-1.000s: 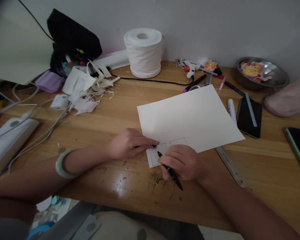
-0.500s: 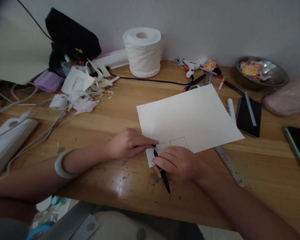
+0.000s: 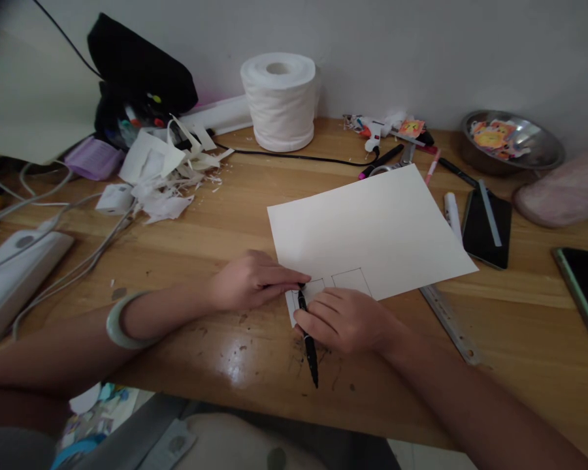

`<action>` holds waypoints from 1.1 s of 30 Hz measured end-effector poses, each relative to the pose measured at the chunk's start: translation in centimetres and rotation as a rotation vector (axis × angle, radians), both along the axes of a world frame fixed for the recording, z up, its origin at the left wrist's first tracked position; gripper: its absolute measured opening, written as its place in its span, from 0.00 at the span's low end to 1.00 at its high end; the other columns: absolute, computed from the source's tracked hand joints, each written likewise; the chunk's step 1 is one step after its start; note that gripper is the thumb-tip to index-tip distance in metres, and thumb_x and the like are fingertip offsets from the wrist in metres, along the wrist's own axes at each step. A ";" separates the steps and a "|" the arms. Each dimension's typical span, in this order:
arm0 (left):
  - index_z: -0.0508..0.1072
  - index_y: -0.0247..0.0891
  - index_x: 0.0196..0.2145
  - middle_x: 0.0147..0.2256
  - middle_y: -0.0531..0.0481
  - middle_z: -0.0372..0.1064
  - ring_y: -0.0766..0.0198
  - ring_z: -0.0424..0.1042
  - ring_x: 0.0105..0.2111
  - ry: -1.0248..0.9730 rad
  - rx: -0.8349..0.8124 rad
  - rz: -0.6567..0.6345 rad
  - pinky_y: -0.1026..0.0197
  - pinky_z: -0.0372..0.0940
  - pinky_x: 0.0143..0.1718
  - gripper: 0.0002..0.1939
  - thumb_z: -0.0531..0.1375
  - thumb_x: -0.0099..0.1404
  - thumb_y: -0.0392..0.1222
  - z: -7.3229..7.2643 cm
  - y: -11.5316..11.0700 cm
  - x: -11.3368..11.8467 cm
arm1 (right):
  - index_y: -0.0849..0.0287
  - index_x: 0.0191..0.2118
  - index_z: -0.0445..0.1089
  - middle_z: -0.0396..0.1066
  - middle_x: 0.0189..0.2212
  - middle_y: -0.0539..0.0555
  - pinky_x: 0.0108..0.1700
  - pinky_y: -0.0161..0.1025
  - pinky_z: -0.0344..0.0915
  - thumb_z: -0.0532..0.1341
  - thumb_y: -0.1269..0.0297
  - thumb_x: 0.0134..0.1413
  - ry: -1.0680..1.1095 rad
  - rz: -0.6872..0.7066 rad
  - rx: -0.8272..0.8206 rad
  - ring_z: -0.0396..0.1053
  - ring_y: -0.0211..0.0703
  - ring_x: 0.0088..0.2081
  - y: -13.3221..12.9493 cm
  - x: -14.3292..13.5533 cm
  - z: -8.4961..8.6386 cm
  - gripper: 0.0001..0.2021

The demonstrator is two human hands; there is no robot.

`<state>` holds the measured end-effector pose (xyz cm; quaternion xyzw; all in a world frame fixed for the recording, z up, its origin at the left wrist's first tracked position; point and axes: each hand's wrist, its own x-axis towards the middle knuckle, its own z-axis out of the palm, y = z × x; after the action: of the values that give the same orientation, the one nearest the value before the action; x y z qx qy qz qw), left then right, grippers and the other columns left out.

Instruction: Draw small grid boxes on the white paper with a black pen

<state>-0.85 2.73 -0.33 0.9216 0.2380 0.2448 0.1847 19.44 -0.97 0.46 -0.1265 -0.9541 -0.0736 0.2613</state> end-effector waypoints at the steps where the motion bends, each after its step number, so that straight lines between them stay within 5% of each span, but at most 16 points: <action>1: 0.71 0.41 0.41 0.34 0.55 0.73 0.70 0.71 0.28 0.004 0.000 0.001 0.69 0.60 0.27 0.11 0.53 0.63 0.40 0.0 0.0 0.0 | 0.63 0.34 0.64 0.68 0.19 0.51 0.26 0.36 0.66 0.56 0.70 0.51 -0.006 -0.001 0.001 0.66 0.37 0.24 0.0 0.0 0.0 0.03; 33: 0.71 0.41 0.41 0.34 0.56 0.73 0.71 0.71 0.27 0.008 0.004 0.019 0.69 0.60 0.27 0.11 0.53 0.63 0.41 -0.1 -0.1 0.0 | 0.61 0.35 0.61 0.67 0.20 0.50 0.25 0.35 0.65 0.53 0.73 0.49 0.087 -0.087 -0.122 0.64 0.37 0.23 -0.1 0.5 -0.6 0.05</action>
<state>-0.86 2.66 -0.43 0.9206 0.2470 0.2432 0.1797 19.95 -1.08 -0.16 -0.1868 -0.9381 -0.0213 0.2908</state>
